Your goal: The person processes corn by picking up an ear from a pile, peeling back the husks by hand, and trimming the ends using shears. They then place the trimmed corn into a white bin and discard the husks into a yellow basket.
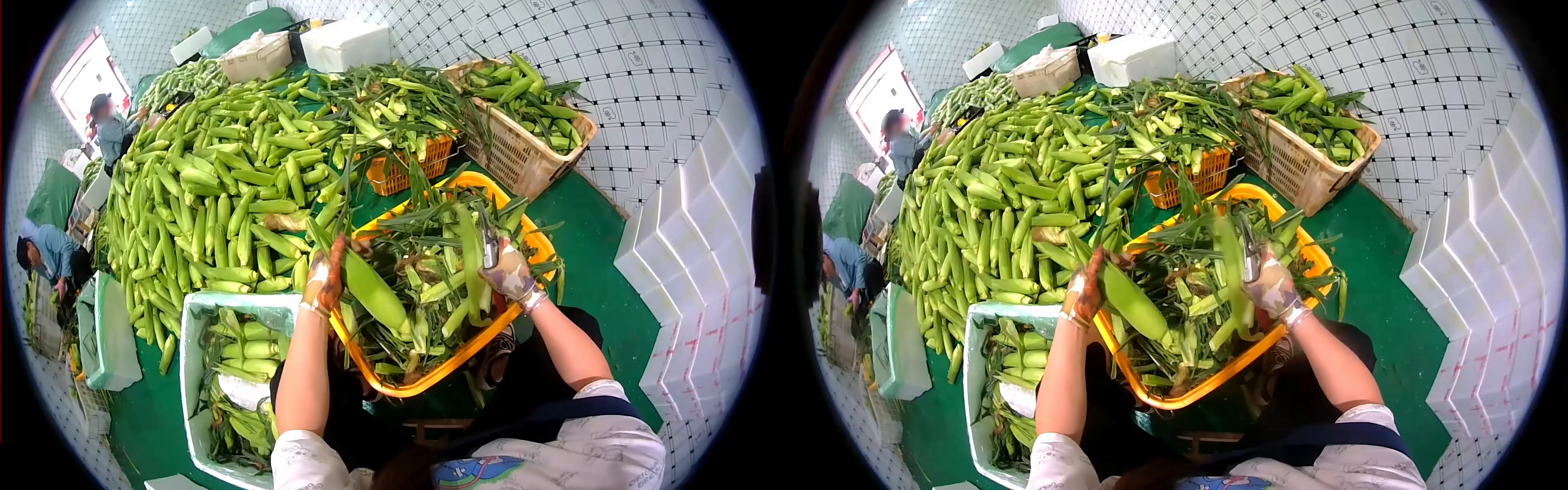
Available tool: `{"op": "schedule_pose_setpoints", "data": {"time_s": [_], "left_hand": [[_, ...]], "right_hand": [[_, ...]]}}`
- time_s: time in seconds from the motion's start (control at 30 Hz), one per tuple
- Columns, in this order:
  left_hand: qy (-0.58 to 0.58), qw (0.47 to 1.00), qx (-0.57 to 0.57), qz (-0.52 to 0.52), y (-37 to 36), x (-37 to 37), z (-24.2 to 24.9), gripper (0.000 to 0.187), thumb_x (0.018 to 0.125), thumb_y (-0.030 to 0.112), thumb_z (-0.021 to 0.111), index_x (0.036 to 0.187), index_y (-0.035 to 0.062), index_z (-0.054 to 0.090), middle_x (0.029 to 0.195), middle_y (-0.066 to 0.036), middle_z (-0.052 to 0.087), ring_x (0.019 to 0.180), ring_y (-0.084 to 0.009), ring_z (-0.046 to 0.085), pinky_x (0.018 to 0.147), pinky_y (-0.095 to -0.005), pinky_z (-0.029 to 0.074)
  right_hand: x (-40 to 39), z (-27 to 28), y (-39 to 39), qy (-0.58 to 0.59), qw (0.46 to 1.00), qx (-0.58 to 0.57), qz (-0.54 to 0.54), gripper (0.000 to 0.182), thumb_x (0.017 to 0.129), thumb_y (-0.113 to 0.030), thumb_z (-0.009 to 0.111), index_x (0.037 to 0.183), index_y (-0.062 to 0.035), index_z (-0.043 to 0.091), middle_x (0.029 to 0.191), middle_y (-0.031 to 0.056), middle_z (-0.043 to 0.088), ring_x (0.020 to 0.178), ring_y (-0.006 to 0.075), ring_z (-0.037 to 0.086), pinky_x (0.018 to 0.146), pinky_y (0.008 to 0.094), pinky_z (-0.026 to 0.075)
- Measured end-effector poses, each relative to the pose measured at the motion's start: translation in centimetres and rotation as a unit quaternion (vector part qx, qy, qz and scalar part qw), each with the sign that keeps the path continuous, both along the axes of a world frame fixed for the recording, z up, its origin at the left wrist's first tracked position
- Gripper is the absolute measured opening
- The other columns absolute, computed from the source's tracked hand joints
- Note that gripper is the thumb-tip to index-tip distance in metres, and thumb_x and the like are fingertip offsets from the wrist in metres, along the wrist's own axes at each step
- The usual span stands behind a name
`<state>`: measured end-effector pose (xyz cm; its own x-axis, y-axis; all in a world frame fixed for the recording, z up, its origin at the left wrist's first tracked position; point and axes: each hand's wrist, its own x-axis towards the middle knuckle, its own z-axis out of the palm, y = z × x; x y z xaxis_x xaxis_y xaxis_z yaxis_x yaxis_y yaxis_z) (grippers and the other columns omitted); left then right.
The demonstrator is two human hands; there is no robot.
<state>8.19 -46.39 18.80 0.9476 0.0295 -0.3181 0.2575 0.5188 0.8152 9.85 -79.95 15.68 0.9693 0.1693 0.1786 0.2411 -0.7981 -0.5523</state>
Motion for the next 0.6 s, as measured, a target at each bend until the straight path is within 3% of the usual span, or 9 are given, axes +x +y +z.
{"op": "schedule_pose_setpoints", "data": {"time_s": [0.03,0.1,0.17,0.2,0.23,0.3,0.5,0.53,0.6], "left_hand": [[-0.009,0.998,0.059,-0.012,0.1,0.1,-0.2,0.033,0.088,0.032,0.054,0.101,0.0012,0.056,0.082,-0.009,0.063,0.071,-0.0203,0.06,0.065,-0.0313,0.05],[-0.051,0.953,0.298,0.004,-0.7,-0.3,-2.0,0.041,0.089,0.031,0.053,0.11,-0.0034,0.047,0.1,-0.016,0.06,0.079,-0.0195,0.061,0.065,-0.0307,0.052],[-0.099,0.989,0.041,-0.103,-0.5,0.4,-5.9,0.04,0.089,0.024,0.054,0.115,-0.0039,0.042,0.104,-0.016,0.059,0.08,-0.0177,0.06,0.06,-0.0261,0.05],[-0.061,0.978,0.158,-0.12,-0.7,1.2,-8.3,0.037,0.089,0.017,0.052,0.117,-0.003,0.039,0.1,-0.017,0.059,0.078,-0.017,0.06,0.059,-0.0248,0.049],[0.001,0.985,-0.036,-0.169,-1.6,0.7,-5.8,0.035,0.088,0.012,0.052,0.116,-0.0041,0.038,0.098,-0.017,0.06,0.079,-0.0164,0.06,0.061,-0.0239,0.049],[-0.085,0.923,0.294,-0.235,-2.0,-1.0,-4.7,0.041,0.084,0.013,0.06,0.115,-0.005,0.039,0.099,-0.016,0.06,0.082,-0.0169,0.061,0.063,-0.0246,0.049],[-0.074,0.883,0.358,-0.292,-3.0,-1.9,-2.6,0.048,0.075,0.015,0.072,0.109,-0.0022,0.042,0.099,-0.014,0.06,0.084,-0.0187,0.06,0.069,-0.0278,0.05],[-0.067,0.919,0.22,-0.32,-3.0,-1.7,-3.3,0.05,0.074,0.014,0.073,0.11,-0.0019,0.042,0.098,-0.013,0.06,0.084,-0.0183,0.06,0.072,-0.0284,0.05],[-0.051,0.912,0.233,-0.335,-2.9,-2.1,-4.5,0.05,0.073,0.019,0.073,0.108,-0.0036,0.045,0.088,-0.011,0.06,0.078,-0.0158,0.058,0.068,-0.0271,0.048]], "right_hand": [[0.2,0.1,-0.1,-0.086,0.992,-0.086,-0.029,0.048,0.069,-0.03,0.069,0.102,-0.0029,0.045,0.08,0.0112,0.057,0.068,0.0248,0.057,0.058,0.0327,0.048],[-1.6,4.6,2.5,0.112,0.985,-0.129,0.012,0.056,0.068,-0.035,0.07,0.101,0.0013,0.044,0.077,0.0139,0.057,0.065,0.028,0.057,0.059,0.0347,0.048],[-3.0,4.2,3.6,0.164,0.977,-0.021,0.135,0.069,0.064,-0.046,0.072,0.101,0.0053,0.044,0.084,0.0161,0.056,0.072,0.0312,0.057,0.068,0.0381,0.049],[-3.2,4.1,4.5,0.19,0.965,0.014,0.178,0.072,0.064,-0.047,0.072,0.103,0.0056,0.043,0.088,0.0176,0.055,0.079,0.0314,0.056,0.074,0.0376,0.047],[-3.5,3.9,4.9,0.215,0.951,0.051,0.218,0.074,0.065,-0.049,0.072,0.105,0.0058,0.043,0.092,0.0191,0.053,0.085,0.0316,0.055,0.079,0.0371,0.045],[-3.3,2.0,4.9,0.216,0.944,0.044,0.246,0.075,0.065,-0.049,0.071,0.106,0.0059,0.042,0.096,0.0203,0.051,0.09,0.0317,0.052,0.082,0.0368,0.043],[-2.8,2.9,5.3,0.251,0.906,0.024,0.339,0.08,0.068,-0.053,0.068,0.113,0.0067,0.04,0.105,0.022,0.047,0.099,0.0332,0.049,0.086,0.0361,0.04],[-3.0,2.8,5.3,0.239,0.906,0.018,0.349,0.081,0.068,-0.052,0.069,0.115,0.0065,0.04,0.106,0.0221,0.047,0.099,0.0333,0.049,0.087,0.0362,0.04],[-3.3,2.3,5.1,0.188,0.906,0.023,0.38,0.081,0.068,-0.05,0.069,0.119,0.0048,0.038,0.108,0.0224,0.047,0.101,0.0331,0.049,0.087,0.0367,0.04]]}}
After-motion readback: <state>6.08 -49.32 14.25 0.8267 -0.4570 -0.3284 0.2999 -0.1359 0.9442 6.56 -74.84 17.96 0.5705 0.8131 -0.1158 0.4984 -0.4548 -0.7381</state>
